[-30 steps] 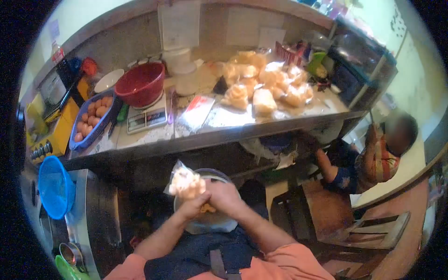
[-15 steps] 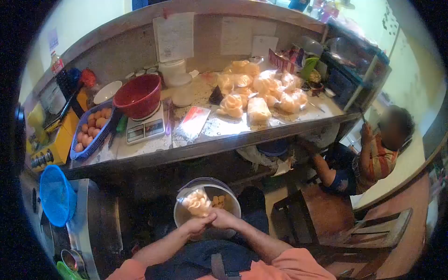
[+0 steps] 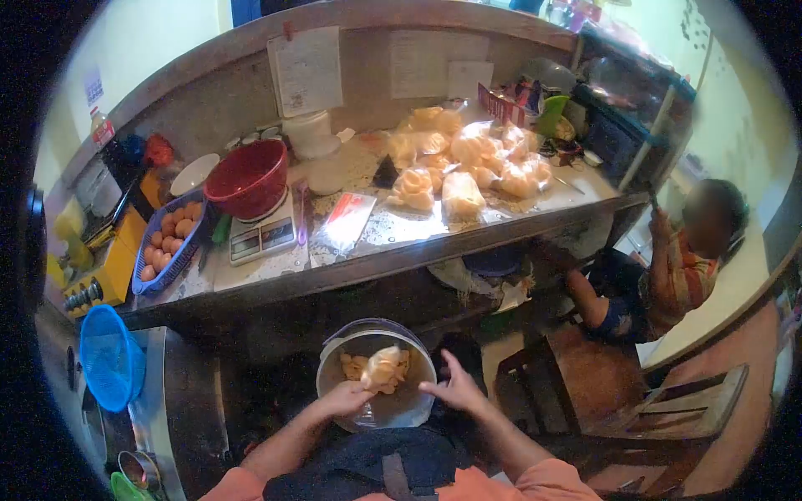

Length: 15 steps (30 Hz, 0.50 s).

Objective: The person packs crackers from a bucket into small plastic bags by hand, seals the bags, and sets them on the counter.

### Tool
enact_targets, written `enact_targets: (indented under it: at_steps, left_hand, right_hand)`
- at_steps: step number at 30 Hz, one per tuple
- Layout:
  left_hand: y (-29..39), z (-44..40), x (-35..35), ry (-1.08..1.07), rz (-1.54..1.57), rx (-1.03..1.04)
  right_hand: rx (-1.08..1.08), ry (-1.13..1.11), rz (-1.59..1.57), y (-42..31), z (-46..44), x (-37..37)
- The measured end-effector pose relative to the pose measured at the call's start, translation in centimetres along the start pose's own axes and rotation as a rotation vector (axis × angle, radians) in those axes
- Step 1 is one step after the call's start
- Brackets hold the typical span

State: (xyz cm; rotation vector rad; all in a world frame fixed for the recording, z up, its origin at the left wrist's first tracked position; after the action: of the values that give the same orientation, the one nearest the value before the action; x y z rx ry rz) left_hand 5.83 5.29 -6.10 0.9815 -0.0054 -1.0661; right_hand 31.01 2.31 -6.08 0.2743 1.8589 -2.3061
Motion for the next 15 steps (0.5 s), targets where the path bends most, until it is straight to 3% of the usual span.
enact_targets:
  at_steps: [3,8,9,14,15]
  left_hand:
    - [1.0,0.1,-1.5,0.097,-0.199,0.236]
    - [2.9,-0.1,-4.4,0.196,-0.617,0.11]
    - [2.9,-0.2,-5.2,0.228,-0.593,0.104]
    - [2.9,-1.4,-10.3,0.427,-0.583,-0.008]
    - [3.6,-1.3,-11.4,0.461,-0.579,-0.019]
  right_hand:
    - [-0.066,-0.118,0.045,2.6,-0.4,2.1]
    - [-0.059,-0.059,0.055,2.9,-1.7,3.1]
    - [0.002,-0.069,0.028,-1.3,-0.8,2.9]
    - [-0.198,0.018,-0.085,-4.8,-4.1,5.0]
    - [-0.135,0.005,-0.142,-5.4,-4.8,5.3]
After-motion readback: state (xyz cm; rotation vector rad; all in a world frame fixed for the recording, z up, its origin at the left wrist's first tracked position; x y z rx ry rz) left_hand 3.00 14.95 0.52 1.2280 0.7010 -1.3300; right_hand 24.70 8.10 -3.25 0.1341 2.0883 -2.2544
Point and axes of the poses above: each hand's wrist, its own z-axis away from the middle knuckle, its own x-axis out of the palm, y = z × x, the point moved 6 cm from there along -z, towards the middle knuckle, and after that the axes turned 8 degrees about -z, right-handed, at the moved point
